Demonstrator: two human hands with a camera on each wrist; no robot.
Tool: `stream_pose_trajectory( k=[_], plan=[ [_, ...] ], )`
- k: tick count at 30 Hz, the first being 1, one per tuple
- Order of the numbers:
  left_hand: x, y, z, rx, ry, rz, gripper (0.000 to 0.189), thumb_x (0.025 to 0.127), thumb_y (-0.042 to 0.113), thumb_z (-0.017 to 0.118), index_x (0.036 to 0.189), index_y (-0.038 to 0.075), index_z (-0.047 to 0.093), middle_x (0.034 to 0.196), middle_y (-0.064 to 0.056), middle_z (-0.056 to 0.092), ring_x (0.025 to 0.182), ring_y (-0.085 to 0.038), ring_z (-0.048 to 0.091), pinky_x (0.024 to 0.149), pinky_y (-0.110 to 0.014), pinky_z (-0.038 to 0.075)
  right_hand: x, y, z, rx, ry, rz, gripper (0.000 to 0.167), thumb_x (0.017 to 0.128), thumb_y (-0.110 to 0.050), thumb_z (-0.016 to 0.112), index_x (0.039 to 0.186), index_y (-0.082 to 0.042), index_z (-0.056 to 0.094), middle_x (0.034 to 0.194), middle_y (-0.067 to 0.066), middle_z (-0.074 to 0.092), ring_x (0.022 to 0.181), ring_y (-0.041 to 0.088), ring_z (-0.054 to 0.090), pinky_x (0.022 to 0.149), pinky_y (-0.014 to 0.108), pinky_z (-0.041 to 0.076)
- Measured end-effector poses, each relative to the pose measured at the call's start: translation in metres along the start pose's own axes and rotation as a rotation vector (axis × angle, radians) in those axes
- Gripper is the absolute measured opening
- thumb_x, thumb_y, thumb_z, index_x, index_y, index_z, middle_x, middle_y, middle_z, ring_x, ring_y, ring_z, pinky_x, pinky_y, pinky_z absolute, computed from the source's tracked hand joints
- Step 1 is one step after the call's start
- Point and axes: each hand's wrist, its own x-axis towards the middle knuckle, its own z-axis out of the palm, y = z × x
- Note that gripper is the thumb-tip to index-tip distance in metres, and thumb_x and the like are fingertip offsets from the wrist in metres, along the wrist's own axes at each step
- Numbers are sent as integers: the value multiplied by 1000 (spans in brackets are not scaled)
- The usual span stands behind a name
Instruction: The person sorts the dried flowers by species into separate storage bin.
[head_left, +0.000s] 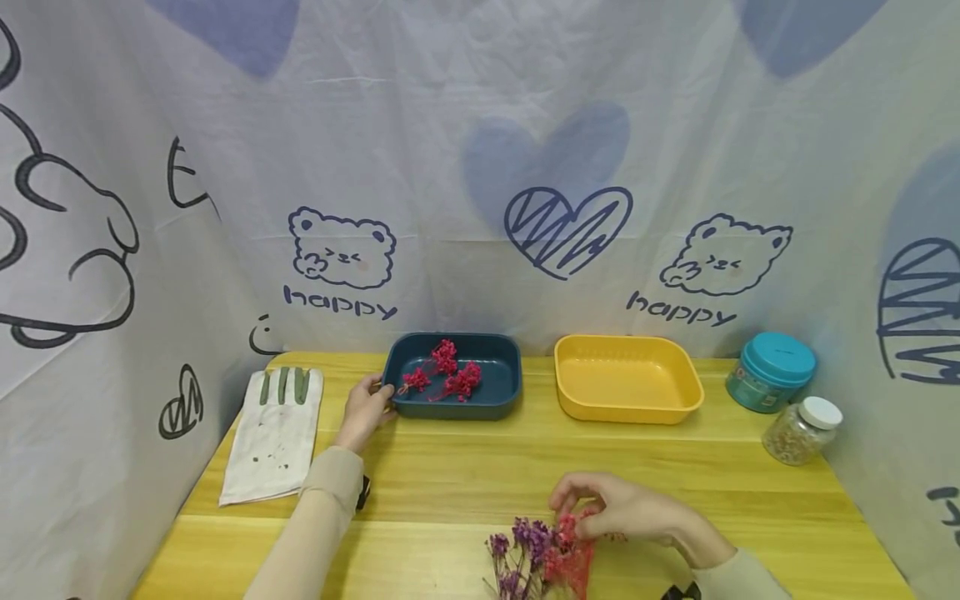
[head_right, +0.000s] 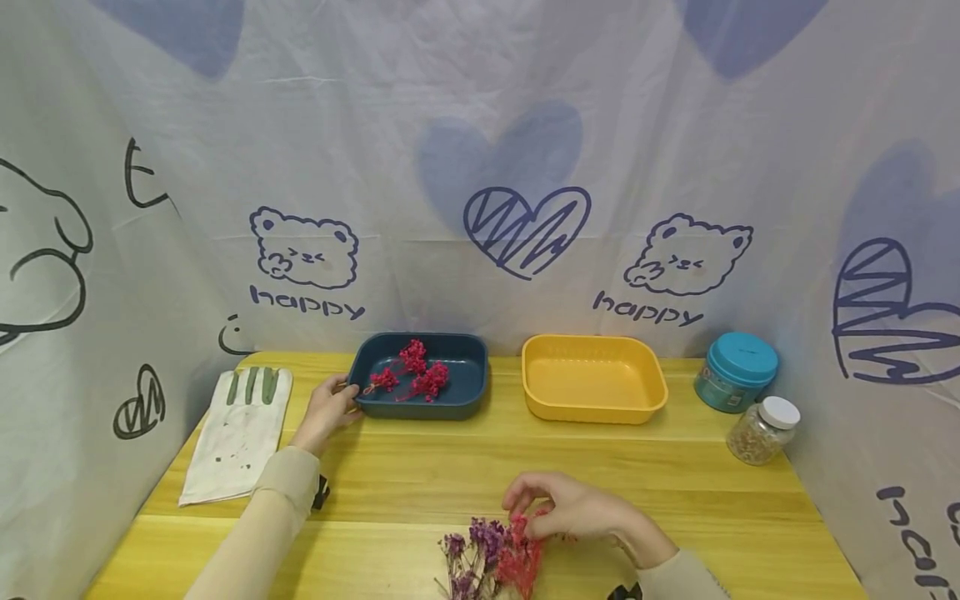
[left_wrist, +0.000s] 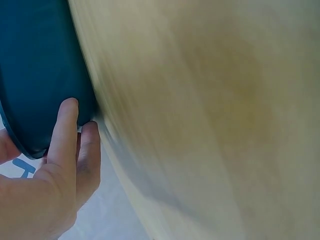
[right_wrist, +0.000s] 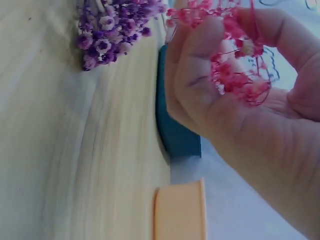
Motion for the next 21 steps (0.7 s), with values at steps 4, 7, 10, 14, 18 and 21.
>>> stream_pose_trajectory(
  k=[4,7,10,14,18,21],
  plan=[
    [-1,0,0,-4,1,-3,52,111,13,45,161,-1,35,151,-28,46,136,-42,53,116,-55,51,0,0,-8,160,-1,1,40,96,-2,63,132,11,53,125,10,64,105,13,65,86,22,57],
    [-1,0,0,-4,1,-3,52,111,13,44,161,-2,35,152,-29,45,137,-43,53,116,-56,51,-1,0,-13,258,-4,-13,38,101,-4,60,136,7,53,128,7,65,114,17,67,96,26,59],
    [-1,0,0,-3,2,-4,52,111,13,45,161,-1,35,152,-29,45,138,-44,53,116,-56,51,-1,-1,-16,308,-1,-34,37,104,-5,57,140,1,55,132,5,67,117,14,67,100,26,58],
    [-2,0,-1,-5,-2,-5,52,112,14,44,161,-1,34,152,-29,45,139,-44,52,117,-56,50,-1,-5,-19,345,13,-25,35,106,-6,55,140,-9,62,132,1,70,95,4,68,70,15,56],
    [-4,1,-1,-2,-8,-2,52,112,14,43,162,-1,34,152,-29,45,139,-45,52,117,-56,50,2,-12,-21,291,94,11,30,104,-10,59,132,-14,69,125,-3,73,69,0,58,50,14,44],
    [-3,1,-1,0,-7,0,52,112,14,44,161,-1,35,151,-29,46,139,-44,53,116,-56,50,9,-19,-23,225,174,20,24,102,-12,64,123,-16,73,114,-6,74,63,1,53,50,15,43]
  ],
)
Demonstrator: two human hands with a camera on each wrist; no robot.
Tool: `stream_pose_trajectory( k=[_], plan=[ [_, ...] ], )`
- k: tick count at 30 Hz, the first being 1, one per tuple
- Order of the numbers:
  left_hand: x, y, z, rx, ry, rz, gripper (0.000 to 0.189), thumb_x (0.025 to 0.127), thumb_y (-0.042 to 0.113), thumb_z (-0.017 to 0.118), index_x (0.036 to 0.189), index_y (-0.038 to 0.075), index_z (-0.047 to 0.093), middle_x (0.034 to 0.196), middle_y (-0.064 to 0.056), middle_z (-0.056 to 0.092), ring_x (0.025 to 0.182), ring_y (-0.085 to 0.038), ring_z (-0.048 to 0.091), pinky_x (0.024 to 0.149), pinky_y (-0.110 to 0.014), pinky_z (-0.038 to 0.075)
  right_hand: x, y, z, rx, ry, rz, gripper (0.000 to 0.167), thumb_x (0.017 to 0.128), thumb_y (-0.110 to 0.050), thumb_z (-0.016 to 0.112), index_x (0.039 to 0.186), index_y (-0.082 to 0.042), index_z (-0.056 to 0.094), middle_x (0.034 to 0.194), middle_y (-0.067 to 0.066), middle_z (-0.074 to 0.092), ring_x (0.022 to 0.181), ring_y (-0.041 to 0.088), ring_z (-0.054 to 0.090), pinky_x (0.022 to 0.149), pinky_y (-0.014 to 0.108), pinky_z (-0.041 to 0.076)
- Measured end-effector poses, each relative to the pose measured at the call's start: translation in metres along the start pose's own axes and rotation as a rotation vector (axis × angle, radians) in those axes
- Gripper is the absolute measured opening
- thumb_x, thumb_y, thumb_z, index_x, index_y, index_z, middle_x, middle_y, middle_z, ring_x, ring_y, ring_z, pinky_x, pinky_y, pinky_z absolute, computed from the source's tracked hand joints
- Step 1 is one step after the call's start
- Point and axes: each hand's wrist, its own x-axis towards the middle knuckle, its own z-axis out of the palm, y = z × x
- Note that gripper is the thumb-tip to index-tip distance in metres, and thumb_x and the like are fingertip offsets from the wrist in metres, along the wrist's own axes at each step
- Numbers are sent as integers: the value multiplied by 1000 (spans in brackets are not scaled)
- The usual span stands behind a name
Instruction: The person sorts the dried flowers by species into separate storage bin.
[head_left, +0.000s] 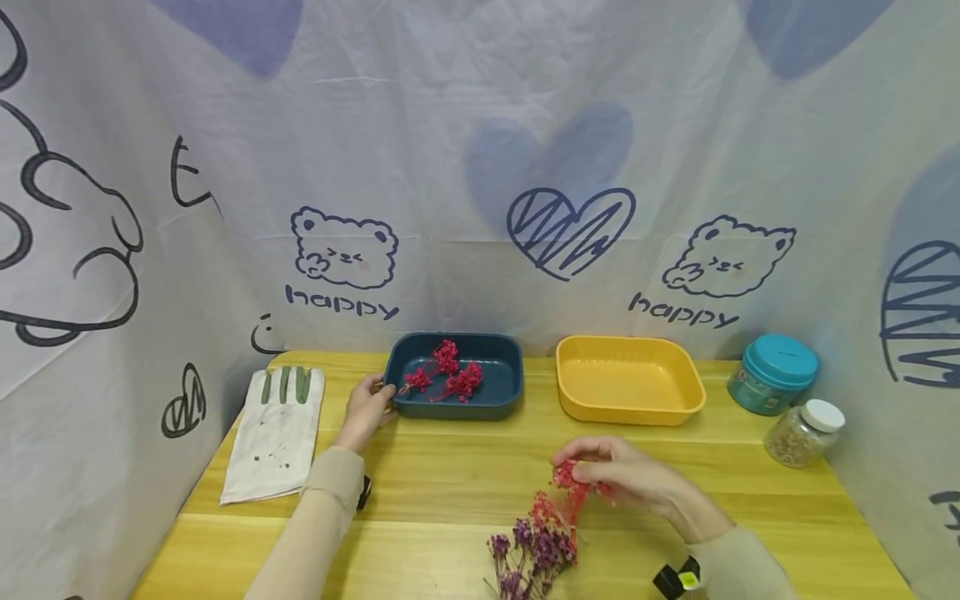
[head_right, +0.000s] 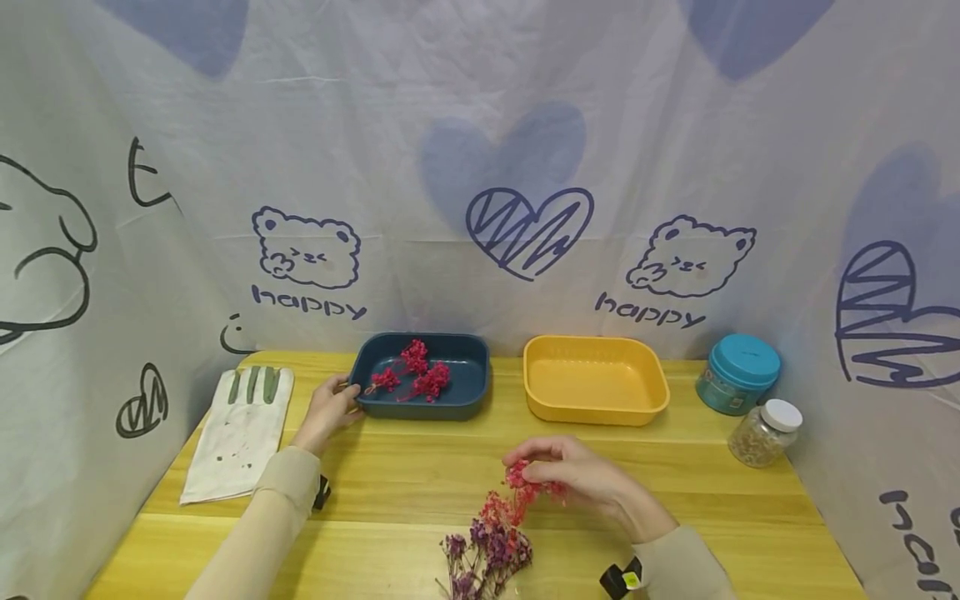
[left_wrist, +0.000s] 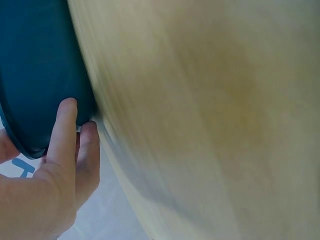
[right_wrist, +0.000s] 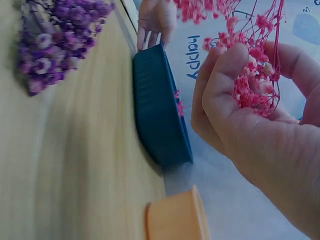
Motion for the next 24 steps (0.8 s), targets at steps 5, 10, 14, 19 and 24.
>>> stream_pose_trajectory(
  k=[5,10,14,19,24],
  plan=[
    [1,0,-2,-8,1,-3,52,112,14,45,161,-2,35,151,-29,46,139,-45,52,116,-55,51,20,-16,0,40,73,-30,17,101,-10,67,115,-16,74,107,-6,73,79,2,64,66,15,55],
    [2,0,-2,-13,5,-3,50,111,13,46,159,-2,39,150,-30,47,136,-44,55,114,-55,52,45,-29,-6,42,184,-47,17,101,-9,67,118,-8,72,105,-6,74,90,4,69,76,16,59],
    [1,0,-1,-15,6,-1,49,111,13,47,157,-2,40,149,-29,48,134,-42,56,114,-56,52,63,-40,-9,0,267,-45,23,102,-8,66,123,0,69,103,-6,74,85,4,68,71,16,58],
    [0,0,-1,-10,12,13,49,111,13,47,157,-3,41,148,-30,48,136,-43,54,113,-57,52,85,-55,-11,-29,345,-34,22,102,-6,66,123,1,68,99,-3,72,77,6,65,64,15,55],
    [0,-1,-1,-16,10,12,49,111,13,48,157,-2,41,147,-29,48,135,-43,55,112,-55,54,104,-67,-11,-30,403,-36,25,102,-7,67,125,3,66,98,-1,70,77,10,65,69,16,58]
  ],
)
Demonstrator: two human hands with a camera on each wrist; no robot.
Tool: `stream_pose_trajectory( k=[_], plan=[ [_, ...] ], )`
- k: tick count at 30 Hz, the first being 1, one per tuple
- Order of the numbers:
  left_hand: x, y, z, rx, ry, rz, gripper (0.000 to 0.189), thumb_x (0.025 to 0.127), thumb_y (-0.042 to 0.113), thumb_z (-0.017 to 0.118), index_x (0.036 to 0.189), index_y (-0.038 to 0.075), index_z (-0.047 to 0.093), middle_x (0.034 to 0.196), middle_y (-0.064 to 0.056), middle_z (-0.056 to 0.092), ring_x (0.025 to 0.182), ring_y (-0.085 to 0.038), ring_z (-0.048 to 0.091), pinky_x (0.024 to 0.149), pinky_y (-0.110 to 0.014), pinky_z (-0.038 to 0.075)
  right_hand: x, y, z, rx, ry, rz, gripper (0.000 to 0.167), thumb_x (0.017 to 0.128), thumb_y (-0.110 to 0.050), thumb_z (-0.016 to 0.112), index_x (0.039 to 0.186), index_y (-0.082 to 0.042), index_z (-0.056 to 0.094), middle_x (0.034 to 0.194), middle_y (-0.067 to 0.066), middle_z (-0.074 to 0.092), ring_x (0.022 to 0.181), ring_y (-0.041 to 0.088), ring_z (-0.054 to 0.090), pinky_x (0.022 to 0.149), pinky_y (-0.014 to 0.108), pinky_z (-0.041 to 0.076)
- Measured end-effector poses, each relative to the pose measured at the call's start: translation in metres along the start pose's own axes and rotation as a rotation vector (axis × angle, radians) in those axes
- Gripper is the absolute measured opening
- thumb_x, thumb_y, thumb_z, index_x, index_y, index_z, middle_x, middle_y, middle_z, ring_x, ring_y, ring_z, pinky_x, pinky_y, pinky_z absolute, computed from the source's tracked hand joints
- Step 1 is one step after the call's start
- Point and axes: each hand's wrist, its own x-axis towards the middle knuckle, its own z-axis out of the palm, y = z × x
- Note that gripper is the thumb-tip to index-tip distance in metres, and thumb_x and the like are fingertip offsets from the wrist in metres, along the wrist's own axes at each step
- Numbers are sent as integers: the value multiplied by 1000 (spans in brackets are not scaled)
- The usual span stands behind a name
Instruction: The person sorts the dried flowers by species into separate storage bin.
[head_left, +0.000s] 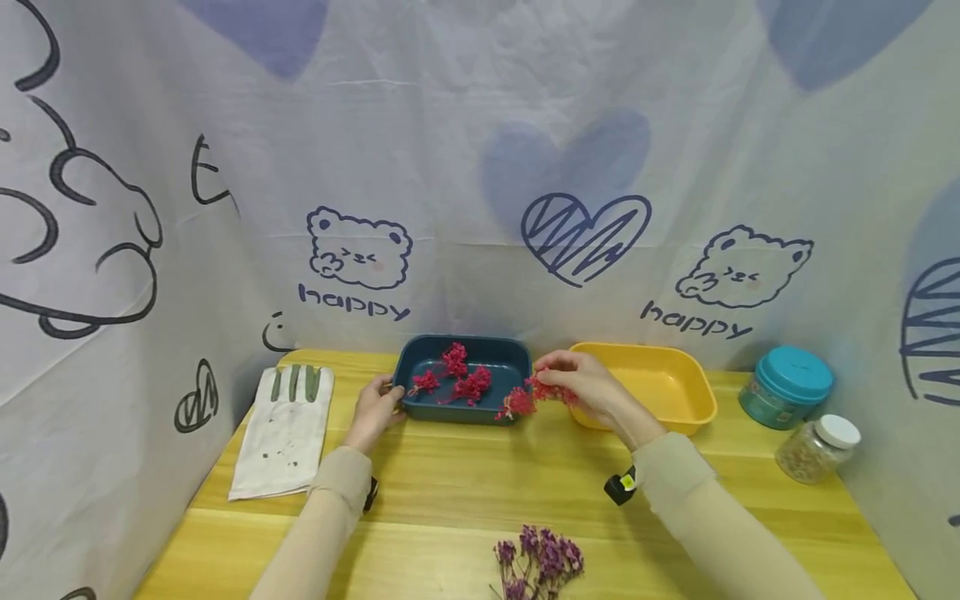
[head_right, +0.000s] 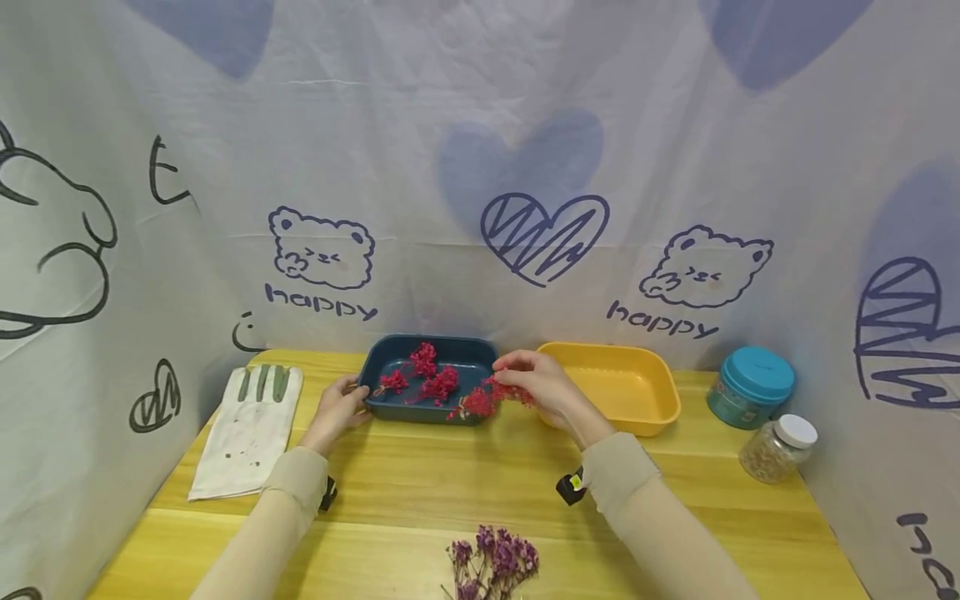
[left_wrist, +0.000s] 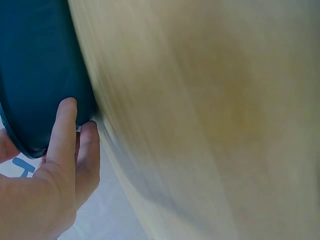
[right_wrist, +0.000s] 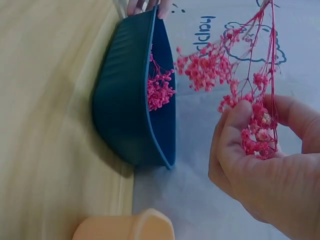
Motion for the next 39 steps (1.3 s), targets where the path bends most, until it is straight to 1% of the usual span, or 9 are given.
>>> stream_pose_trajectory(
  k=[6,13,18,20,26,31,35,37,39],
  plan=[
    [2,-2,1,2,2,0,48,111,13,49,156,-2,43,145,-28,50,131,-40,57,110,-54,56,14,-5,6,-23,64,7,22,104,-14,66,123,-2,67,92,-4,72,72,10,62,55,18,41],
    [3,-3,0,3,12,2,47,111,12,48,156,-2,43,144,-28,50,129,-37,58,109,-53,56,34,-5,13,51,161,-14,21,102,-7,67,122,0,66,95,-2,69,71,9,64,58,16,50],
    [2,-2,0,6,14,1,47,111,12,48,155,-2,44,142,-28,51,127,-37,59,108,-52,58,47,-4,18,109,243,-28,20,102,-2,65,121,3,65,92,-1,68,60,7,62,52,14,47],
    [2,-2,0,6,14,0,47,111,12,48,155,-2,44,142,-28,51,126,-37,60,107,-51,58,51,-3,19,108,271,-21,21,102,-3,65,122,2,64,88,-2,67,56,6,59,47,15,40],
    [2,-2,-1,4,24,2,46,111,12,49,155,-2,45,142,-28,52,125,-37,60,105,-48,60,64,0,26,101,341,-36,30,102,-4,65,129,7,61,82,-2,65,57,7,58,48,17,35],
    [2,-2,-2,-3,27,-4,46,111,12,49,155,-2,45,141,-28,52,123,-35,60,104,-48,60,77,5,39,74,427,-65,24,101,-1,65,123,9,64,86,0,63,63,14,62,50,19,41],
    [1,-2,-1,-11,24,-9,46,111,12,49,155,-1,46,141,-27,52,122,-33,59,106,-50,59,84,8,48,9,498,-85,18,100,0,67,116,7,68,93,5,63,73,20,66,70,31,62],
    [1,-2,-1,-11,21,-6,46,111,12,49,155,-1,45,140,-27,51,123,-34,59,106,-51,59,88,10,50,-27,533,-98,14,99,0,69,111,6,70,93,7,64,76,23,67,81,36,65],
    [0,-1,0,-10,21,-4,46,111,12,49,155,-1,45,140,-27,51,124,-36,59,107,-51,58,91,12,51,-78,563,-106,10,98,-2,70,107,3,72,93,8,65,77,25,67,77,33,63]
  ],
)
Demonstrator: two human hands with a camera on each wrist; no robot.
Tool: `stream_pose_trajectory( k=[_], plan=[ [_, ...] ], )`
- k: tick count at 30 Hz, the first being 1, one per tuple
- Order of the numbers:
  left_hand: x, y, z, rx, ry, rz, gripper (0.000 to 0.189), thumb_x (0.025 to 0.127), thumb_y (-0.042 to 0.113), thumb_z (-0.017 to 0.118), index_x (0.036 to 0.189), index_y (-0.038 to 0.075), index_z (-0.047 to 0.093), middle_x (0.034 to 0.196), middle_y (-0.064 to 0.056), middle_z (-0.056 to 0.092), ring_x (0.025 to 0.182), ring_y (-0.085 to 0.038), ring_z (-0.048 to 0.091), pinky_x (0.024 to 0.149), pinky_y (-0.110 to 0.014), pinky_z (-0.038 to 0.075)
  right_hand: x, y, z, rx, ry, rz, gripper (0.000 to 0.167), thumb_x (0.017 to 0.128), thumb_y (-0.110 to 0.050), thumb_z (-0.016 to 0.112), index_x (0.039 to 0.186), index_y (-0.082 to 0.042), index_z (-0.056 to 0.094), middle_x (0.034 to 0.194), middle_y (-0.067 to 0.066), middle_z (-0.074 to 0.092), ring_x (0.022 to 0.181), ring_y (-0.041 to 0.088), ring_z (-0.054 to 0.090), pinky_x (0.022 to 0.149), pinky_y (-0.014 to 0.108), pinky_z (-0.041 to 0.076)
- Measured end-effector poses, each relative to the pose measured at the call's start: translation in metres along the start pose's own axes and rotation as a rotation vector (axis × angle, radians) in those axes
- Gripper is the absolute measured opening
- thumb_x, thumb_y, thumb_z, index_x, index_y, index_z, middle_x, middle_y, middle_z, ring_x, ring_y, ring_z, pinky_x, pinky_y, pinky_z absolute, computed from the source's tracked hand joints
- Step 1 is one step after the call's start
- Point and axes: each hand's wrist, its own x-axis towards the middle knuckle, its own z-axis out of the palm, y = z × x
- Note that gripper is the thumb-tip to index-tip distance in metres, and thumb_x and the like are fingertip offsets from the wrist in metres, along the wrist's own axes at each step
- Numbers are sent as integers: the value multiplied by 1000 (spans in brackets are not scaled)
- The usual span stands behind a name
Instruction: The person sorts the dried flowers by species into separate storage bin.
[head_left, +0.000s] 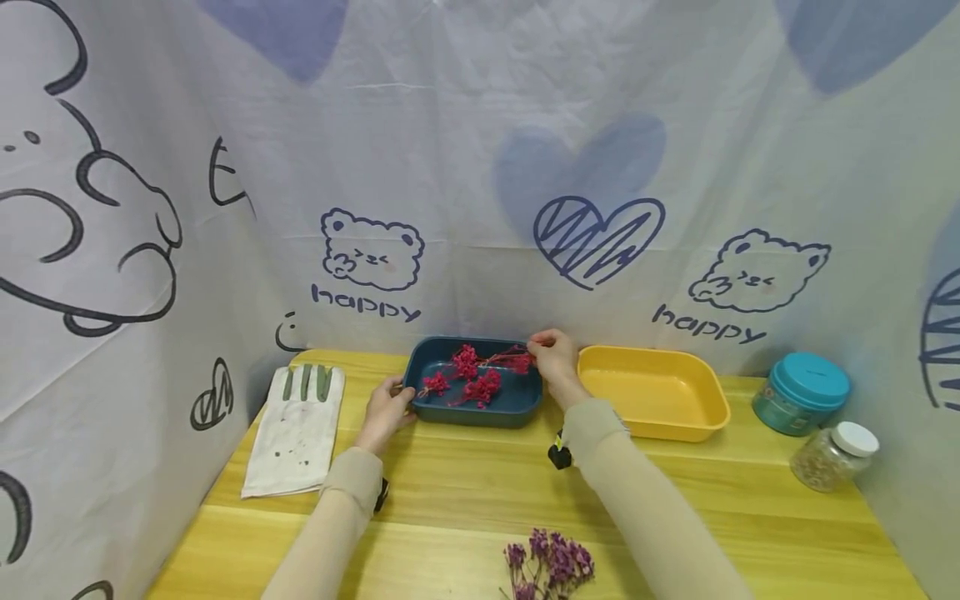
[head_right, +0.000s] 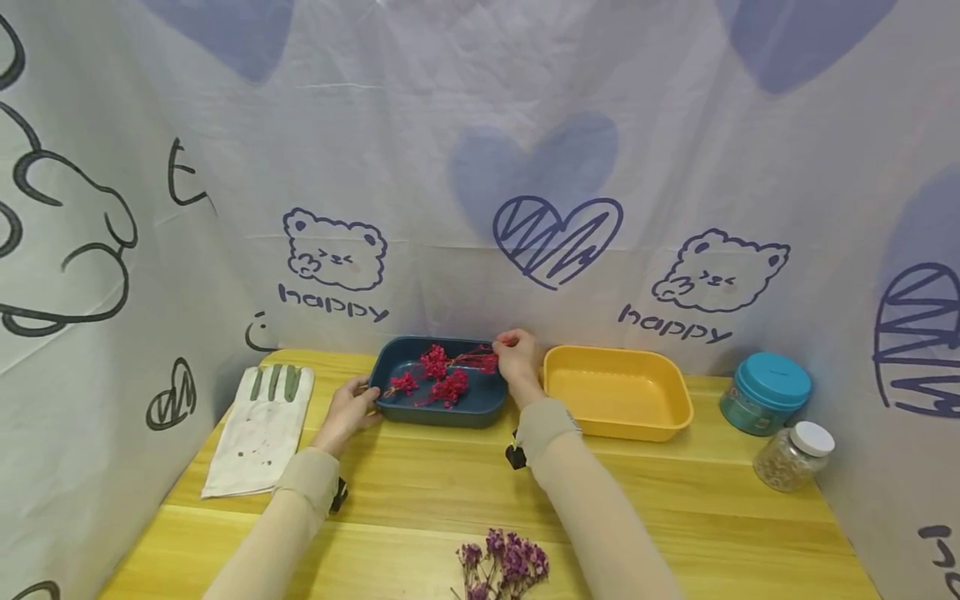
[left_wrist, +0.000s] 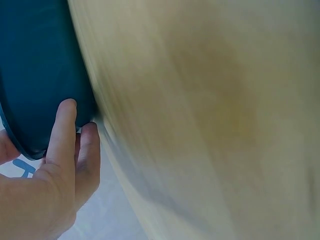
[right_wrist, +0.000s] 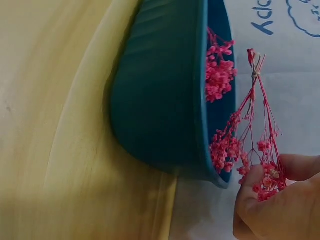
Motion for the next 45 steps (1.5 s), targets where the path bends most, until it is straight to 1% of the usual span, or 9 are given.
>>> stream_pose_trajectory(
  k=[4,8,13,17,20,27,31,38,45],
  plan=[
    [0,-1,1,3,2,6,45,111,12,48,154,-1,45,141,-28,51,126,-37,58,107,-51,58,4,6,5,-114,38,-47,7,99,-6,71,103,-1,73,94,11,67,75,20,64,63,20,51],
    [0,-3,2,5,1,12,45,111,11,49,154,-2,46,140,-29,52,123,-36,59,105,-51,59,5,12,13,-160,49,-75,6,98,-5,72,102,-2,73,94,12,67,74,17,59,61,19,46],
    [2,-4,2,4,6,10,45,111,11,49,154,-2,46,140,-28,53,120,-33,60,103,-49,60,3,13,19,-192,17,-97,10,97,-5,72,106,0,75,101,16,69,89,27,62,74,29,51],
    [2,-2,1,1,18,9,45,110,11,49,153,-1,47,139,-27,53,119,-32,61,103,-48,60,3,10,16,-307,-13,-170,17,96,-4,72,112,0,76,110,19,73,103,34,66,91,43,55],
    [0,1,2,7,18,12,45,111,12,49,153,-1,47,140,-27,53,121,-33,60,104,-49,60,3,9,10,-398,-18,-220,21,95,-5,71,115,-2,75,117,19,74,109,35,67,99,47,55],
    [-3,3,3,16,5,5,49,111,11,47,158,-1,40,146,-30,48,132,-42,56,111,-55,55,-3,6,-6,-388,-64,-202,23,99,-11,68,121,-4,72,123,17,72,115,34,66,102,48,55],
    [-4,1,3,34,17,18,51,111,11,48,160,0,38,147,-30,49,130,-42,57,110,-55,55,-7,8,-13,-351,-76,-211,24,100,-12,67,121,-1,71,120,18,72,111,34,67,100,48,57],
    [-8,-1,-1,156,41,76,54,111,18,49,160,2,36,151,-29,49,132,-43,57,105,-55,55,-17,13,-33,-325,-147,-211,29,105,-16,62,129,-1,66,127,18,69,118,34,64,103,48,55],
    [-9,6,-1,355,125,228,57,107,20,54,158,0,39,157,-30,43,146,-48,42,122,-61,39,-25,13,-69,-368,-179,-262,33,106,-19,61,134,-2,61,133,19,66,124,36,62,108,51,53]
  ],
)
